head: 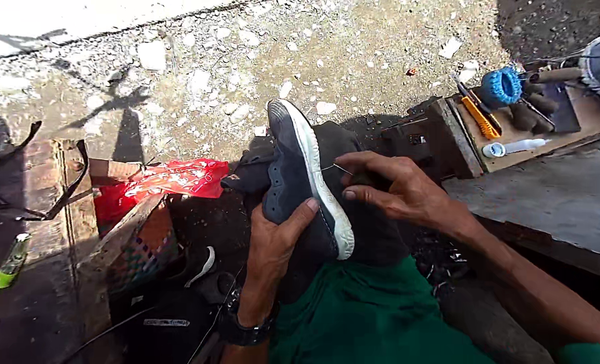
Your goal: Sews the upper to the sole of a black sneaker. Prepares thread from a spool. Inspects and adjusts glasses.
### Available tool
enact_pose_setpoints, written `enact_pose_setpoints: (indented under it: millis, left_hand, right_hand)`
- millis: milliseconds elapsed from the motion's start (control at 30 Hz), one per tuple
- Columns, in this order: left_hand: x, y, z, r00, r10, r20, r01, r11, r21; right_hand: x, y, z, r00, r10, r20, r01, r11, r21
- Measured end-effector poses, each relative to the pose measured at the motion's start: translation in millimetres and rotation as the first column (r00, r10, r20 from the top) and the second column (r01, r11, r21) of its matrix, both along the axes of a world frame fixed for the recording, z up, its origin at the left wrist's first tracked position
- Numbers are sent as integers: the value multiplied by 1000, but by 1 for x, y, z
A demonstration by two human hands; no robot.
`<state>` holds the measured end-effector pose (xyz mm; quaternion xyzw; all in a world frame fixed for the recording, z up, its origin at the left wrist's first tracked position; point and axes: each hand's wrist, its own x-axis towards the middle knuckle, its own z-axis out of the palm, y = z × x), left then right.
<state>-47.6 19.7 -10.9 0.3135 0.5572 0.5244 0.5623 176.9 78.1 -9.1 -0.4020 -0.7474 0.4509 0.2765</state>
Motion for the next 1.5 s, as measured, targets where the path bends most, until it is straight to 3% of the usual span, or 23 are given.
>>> enact_pose_setpoints:
  millis: [233, 1167, 1500]
  left_hand:
    - [2, 3, -5, 994, 19, -106, -12, 998, 64]
    - [2, 4, -9, 990, 46, -133, -36, 997, 74]
    - [3, 6, -11, 991, 35, -126, -24, 996, 91]
  right_hand:
    - [-27, -2, -20, 990, -90, 109, 61, 967, 246]
    - [-31, 7, -11, 988, -68, 140, 31, 968, 250]
    - [-36, 21, 9, 929, -13, 371, -118, 936, 331]
